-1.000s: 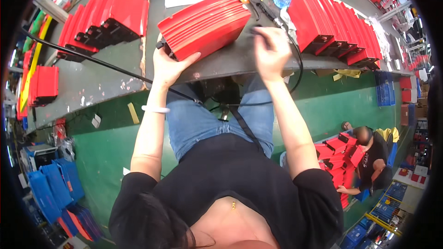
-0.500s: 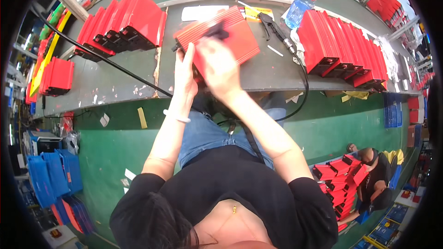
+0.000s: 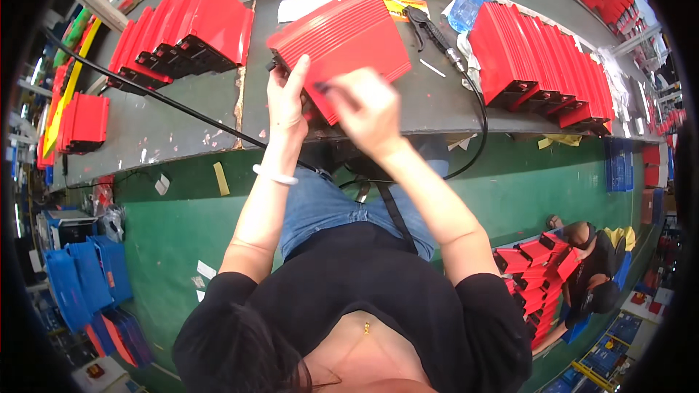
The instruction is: Cleaning and applying product labels to power inverter housings on an assembly line.
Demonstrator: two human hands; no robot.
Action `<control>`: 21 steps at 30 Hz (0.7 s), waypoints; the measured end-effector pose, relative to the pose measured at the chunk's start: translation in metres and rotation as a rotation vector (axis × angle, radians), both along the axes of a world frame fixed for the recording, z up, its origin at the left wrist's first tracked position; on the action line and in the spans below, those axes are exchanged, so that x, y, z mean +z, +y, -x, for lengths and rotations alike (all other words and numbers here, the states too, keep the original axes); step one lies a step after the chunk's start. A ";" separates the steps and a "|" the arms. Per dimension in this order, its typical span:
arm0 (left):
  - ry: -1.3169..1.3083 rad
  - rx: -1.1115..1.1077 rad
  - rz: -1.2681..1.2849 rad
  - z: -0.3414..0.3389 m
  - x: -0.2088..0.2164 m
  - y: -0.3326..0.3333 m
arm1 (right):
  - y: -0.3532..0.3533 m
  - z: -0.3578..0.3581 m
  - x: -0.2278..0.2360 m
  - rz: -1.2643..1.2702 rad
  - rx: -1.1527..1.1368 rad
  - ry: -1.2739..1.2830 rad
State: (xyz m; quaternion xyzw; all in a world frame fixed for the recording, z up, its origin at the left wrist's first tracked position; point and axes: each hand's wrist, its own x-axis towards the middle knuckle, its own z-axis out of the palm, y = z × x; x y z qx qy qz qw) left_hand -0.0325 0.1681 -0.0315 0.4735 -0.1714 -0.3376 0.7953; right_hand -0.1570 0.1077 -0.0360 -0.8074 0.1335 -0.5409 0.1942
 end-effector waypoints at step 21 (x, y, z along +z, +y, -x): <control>-0.384 -0.260 0.085 -0.035 0.005 -0.004 | -0.021 0.036 -0.005 -0.044 0.011 -0.009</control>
